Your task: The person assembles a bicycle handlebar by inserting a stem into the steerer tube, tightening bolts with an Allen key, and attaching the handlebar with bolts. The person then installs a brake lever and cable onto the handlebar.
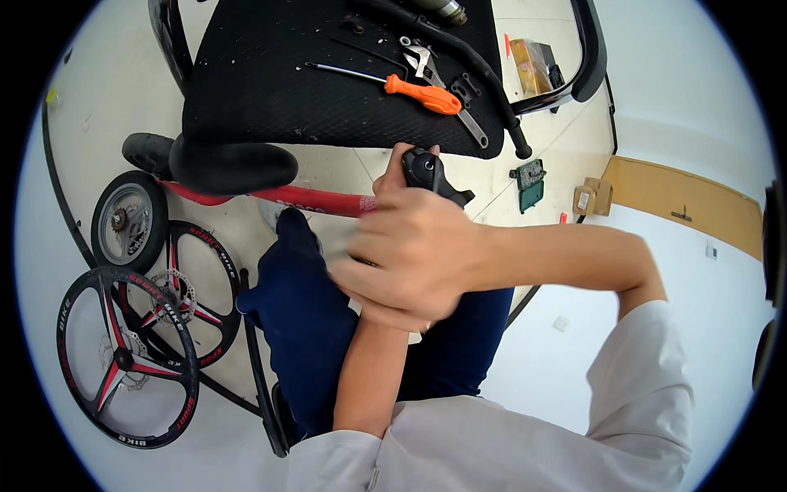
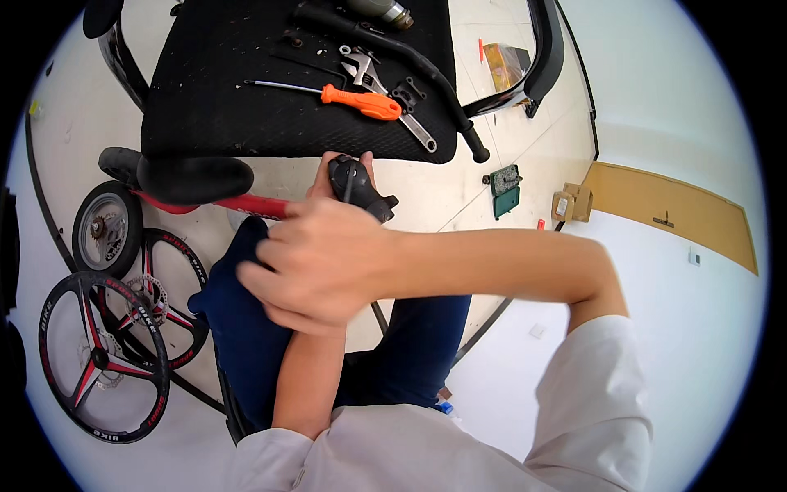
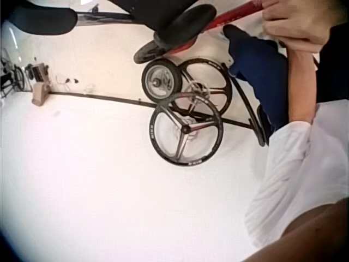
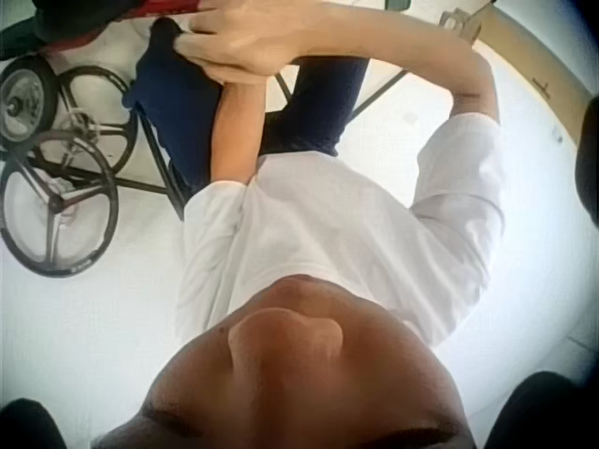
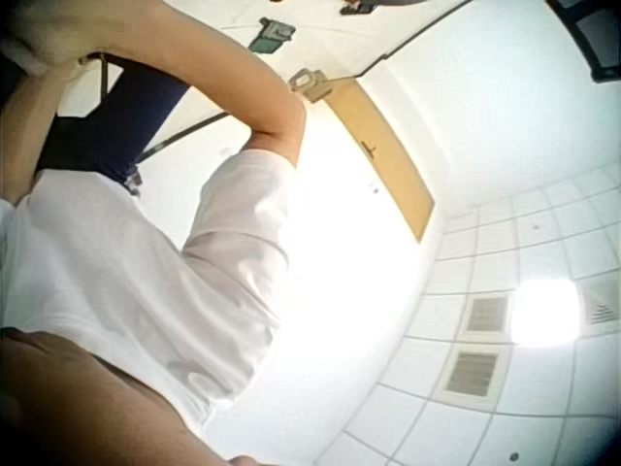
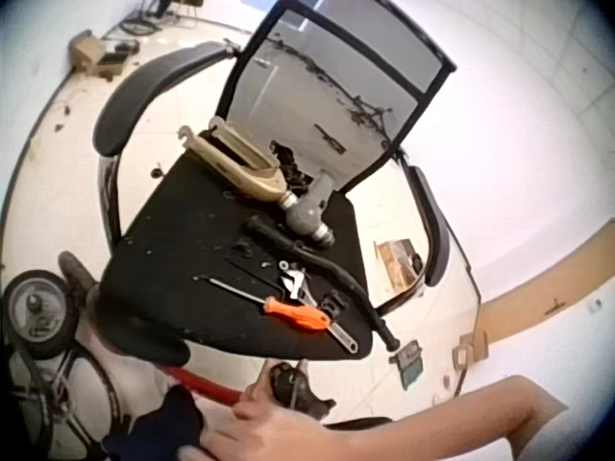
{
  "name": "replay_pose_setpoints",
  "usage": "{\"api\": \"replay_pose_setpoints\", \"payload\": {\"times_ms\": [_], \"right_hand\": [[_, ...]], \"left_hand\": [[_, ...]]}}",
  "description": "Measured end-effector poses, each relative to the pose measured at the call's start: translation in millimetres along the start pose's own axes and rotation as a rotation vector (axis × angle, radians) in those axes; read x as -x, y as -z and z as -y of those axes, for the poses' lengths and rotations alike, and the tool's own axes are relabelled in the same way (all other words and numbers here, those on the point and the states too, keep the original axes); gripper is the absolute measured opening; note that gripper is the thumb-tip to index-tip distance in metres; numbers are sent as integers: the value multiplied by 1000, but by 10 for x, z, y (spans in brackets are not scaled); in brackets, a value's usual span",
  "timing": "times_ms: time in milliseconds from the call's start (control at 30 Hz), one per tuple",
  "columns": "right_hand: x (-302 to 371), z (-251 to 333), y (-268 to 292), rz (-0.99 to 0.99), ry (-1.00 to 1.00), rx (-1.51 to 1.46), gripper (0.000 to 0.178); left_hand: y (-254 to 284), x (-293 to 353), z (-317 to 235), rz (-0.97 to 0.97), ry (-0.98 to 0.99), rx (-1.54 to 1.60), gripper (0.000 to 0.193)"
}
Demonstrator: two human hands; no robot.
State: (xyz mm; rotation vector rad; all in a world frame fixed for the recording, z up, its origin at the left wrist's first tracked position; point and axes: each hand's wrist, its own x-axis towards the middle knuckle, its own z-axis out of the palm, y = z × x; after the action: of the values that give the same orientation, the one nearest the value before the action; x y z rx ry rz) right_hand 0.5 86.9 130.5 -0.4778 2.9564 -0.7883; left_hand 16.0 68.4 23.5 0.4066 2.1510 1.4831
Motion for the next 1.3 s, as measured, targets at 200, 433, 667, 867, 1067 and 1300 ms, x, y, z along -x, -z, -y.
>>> {"api": "replay_pose_setpoints", "payload": {"times_ms": [200,433,667,867,1067,1300], "right_hand": [[-450,-237,-209,-123,-269,273,21],[-506,-369,-8,-206,-407,194,25],[1191,-249,124,-1109,-824,-473,21],[1726,-156,-1746,-817,-1454,-468,91],[1143,44,-2144,-810,-1599,-483,137],[1071,64,-2490,-840,-1573,-350,104]], "left_hand": [[-230,-88,174,-75,-185,217,28],[-243,-179,201,-347,-573,-175,28],[-46,-262,266,294,-283,554,27],[188,-121,120,181,-192,275,32],[163,79,131,23,-116,422,26],[138,182,246,-135,-174,225,24]]}}
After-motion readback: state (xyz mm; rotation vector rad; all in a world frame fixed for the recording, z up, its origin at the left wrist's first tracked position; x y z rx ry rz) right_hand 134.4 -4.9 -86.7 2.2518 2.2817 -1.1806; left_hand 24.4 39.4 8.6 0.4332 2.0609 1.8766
